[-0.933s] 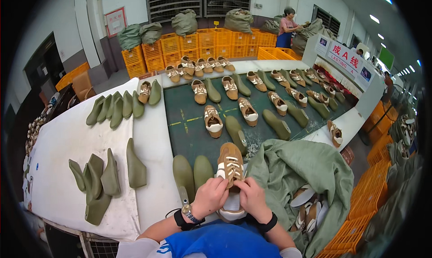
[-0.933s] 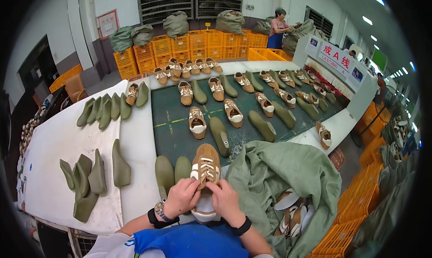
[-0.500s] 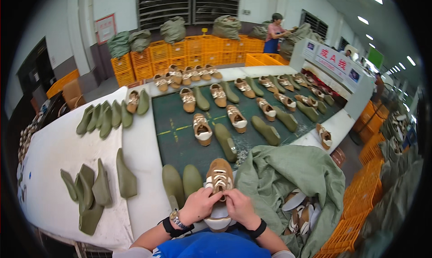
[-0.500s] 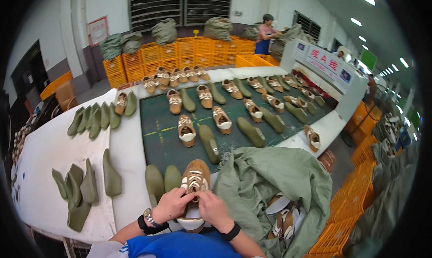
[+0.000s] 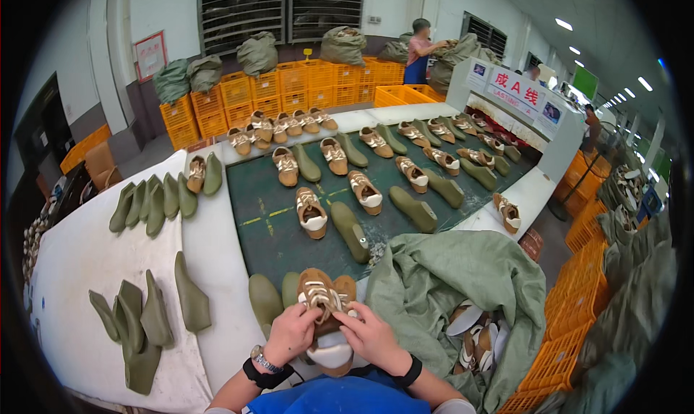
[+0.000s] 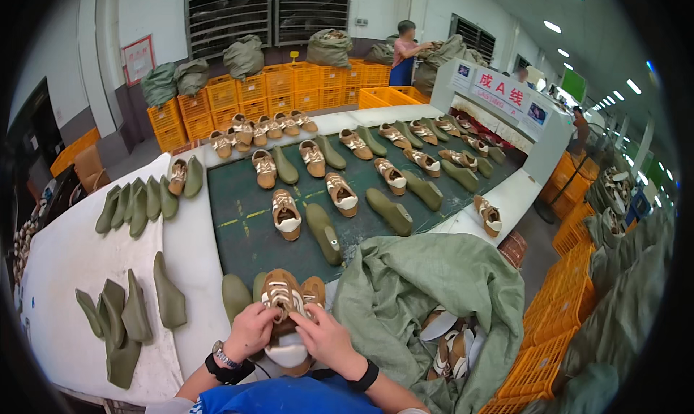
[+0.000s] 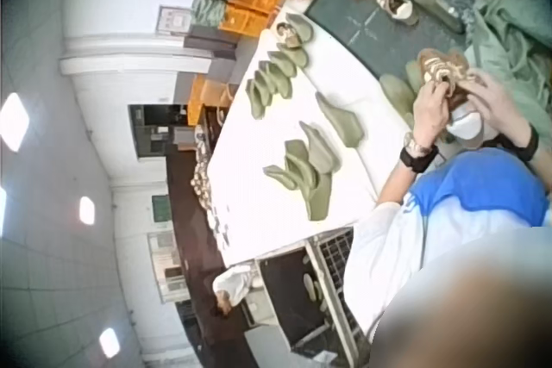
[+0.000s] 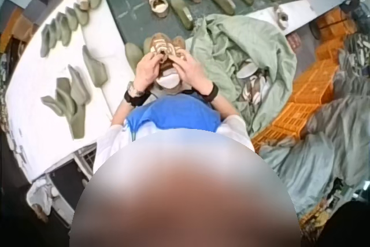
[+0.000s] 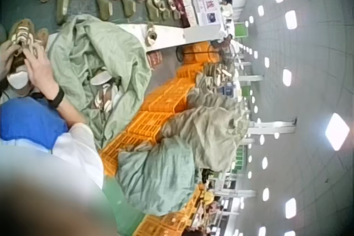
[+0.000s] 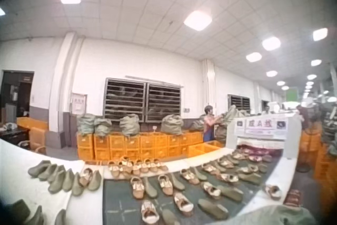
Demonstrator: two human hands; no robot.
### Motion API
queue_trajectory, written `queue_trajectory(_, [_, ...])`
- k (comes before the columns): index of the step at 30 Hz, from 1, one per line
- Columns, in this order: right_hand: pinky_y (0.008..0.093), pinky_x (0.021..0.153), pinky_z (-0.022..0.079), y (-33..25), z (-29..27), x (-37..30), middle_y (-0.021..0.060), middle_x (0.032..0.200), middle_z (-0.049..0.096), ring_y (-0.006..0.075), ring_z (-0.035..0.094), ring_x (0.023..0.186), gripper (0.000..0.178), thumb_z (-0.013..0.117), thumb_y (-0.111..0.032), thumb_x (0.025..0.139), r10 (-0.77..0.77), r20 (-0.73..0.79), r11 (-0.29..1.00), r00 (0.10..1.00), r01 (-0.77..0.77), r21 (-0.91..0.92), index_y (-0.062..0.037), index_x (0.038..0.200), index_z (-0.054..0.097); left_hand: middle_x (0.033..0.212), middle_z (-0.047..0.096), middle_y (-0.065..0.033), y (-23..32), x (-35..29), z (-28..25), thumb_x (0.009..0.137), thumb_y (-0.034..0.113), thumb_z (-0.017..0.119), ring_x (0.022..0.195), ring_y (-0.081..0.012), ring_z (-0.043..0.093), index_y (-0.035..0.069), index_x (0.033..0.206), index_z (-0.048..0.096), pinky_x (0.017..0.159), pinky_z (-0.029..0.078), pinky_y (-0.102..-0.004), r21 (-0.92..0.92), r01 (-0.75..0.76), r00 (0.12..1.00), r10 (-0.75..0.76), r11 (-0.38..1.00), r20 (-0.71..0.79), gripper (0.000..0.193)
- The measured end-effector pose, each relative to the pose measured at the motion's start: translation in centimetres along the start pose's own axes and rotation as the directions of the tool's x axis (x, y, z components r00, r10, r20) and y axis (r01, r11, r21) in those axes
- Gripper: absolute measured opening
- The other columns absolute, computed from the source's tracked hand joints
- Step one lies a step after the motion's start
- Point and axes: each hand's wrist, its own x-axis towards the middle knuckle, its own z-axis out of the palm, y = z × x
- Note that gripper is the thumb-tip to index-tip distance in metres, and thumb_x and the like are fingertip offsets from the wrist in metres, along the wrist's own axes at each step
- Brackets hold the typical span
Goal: The person inserts green shoe lasts into brown and white sneakers on a factory table. They repeatedly pick up shoes, place lasts inside, and set the shoes down, while a coworker also handles lasts and shoes nearby.
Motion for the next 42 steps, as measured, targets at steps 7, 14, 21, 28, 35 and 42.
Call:
queue_trajectory(7, [0.0334, 0.061, 0.050, -0.5, 1.2, 1.3, 0.0076, 0.090, 0.061, 0.0266, 0.063, 0.072, 0.032, 0.071, -0.031, 0.079, -0.096, 0.446, 0.990, 0.890, 0.039, 0.136, -0.0094, 0.101, 0.062, 0.085, 0.055, -0.0130, -2.0, -1.4, -0.7, 0.081, 0.005, 0.058, 0.079, -0.0316, 0.057, 0.007, 0.116, 0.054, 0.069, 0.048, -0.0398, -0.011, 0.175, 0.982, -0.175, 0.985, -0.065, 0.035])
queue_trajectory(14, [0.0374, 0.066, 0.049, 2.3, 3.0, 11.3, 0.0126, 0.086, 0.061, 0.0318, 0.062, 0.076, 0.038, 0.073, -0.035, 0.074, -0.141, 0.527, 0.990, 0.838, 0.116, 0.081, -0.0048, 0.093, 0.060, 0.103, 0.060, -0.0163, -6.1, -7.0, -3.6, 0.083, 0.016, 0.064, 0.092, -0.0314, 0.060, 0.006, 0.129, 0.048, 0.080, 0.049, -0.0385, 0.087, 0.391, 0.920, -0.390, 0.916, -0.033, 0.049])
queue_trajectory(21, [0.0390, 0.066, 0.051, -3.7, 12.1, 10.8, 0.0122, 0.095, 0.059, 0.0317, 0.062, 0.079, 0.030, 0.069, -0.028, 0.079, -0.501, 0.572, 0.863, 0.650, 0.327, 0.385, -0.0066, 0.097, 0.058, 0.123, 0.053, -0.0095, -8.8, -11.6, -3.3, 0.085, 0.017, 0.063, 0.112, -0.0191, 0.052, 0.007, 0.137, 0.037, 0.087, 0.047, -0.0323, -0.907, 0.406, 0.563, -0.813, 0.113, 0.151, 0.059])
queue_trajectory(28, [0.0414, 0.061, 0.051, -2.0, 14.4, 9.1, 0.0125, 0.089, 0.063, 0.0318, 0.064, 0.075, 0.040, 0.061, -0.035, 0.086, -0.321, 0.731, 0.943, 0.603, 0.276, 0.186, -0.0144, 0.120, 0.054, 0.118, 0.054, -0.0102, -12.1, -16.3, -5.1, 0.078, 0.003, 0.057, 0.105, -0.0165, 0.052, -0.001, 0.131, 0.040, 0.089, 0.044, -0.0284, -0.837, 0.442, 0.341, -0.923, 0.323, -0.176, 0.056])
queue_trajectory(35, [0.0466, 0.060, 0.051, -0.2, 21.5, 4.7, 0.0176, 0.070, 0.063, 0.0357, 0.064, 0.068, 0.041, 0.058, -0.042, 0.082, -0.218, 0.926, 0.924, 0.307, 0.371, 0.095, -0.0127, 0.111, 0.057, 0.119, 0.054, -0.0116, -12.9, -19.0, -4.0, 0.078, 0.002, 0.054, 0.107, -0.0182, 0.052, -0.002, 0.130, 0.041, 0.094, 0.041, -0.0297, -0.846, 0.507, 0.232, -0.971, 0.166, -0.052, 0.053])
queue_trajectory(42, [0.0425, 0.080, 0.050, 7.3, 26.0, 16.8, 0.0122, 0.097, 0.068, 0.0325, 0.064, 0.092, 0.029, 0.052, -0.022, 0.082, 0.204, 0.912, 0.976, 0.354, -0.143, -0.163, -0.0143, 0.107, 0.065, 0.115, 0.056, -0.0092, -13.1, -19.6, -3.1, 0.077, 0.003, 0.054, 0.101, -0.0162, 0.053, -0.004, 0.127, 0.043, 0.090, 0.042, -0.0276, -0.811, 0.549, 0.270, -0.961, 0.204, -0.059, 0.051])
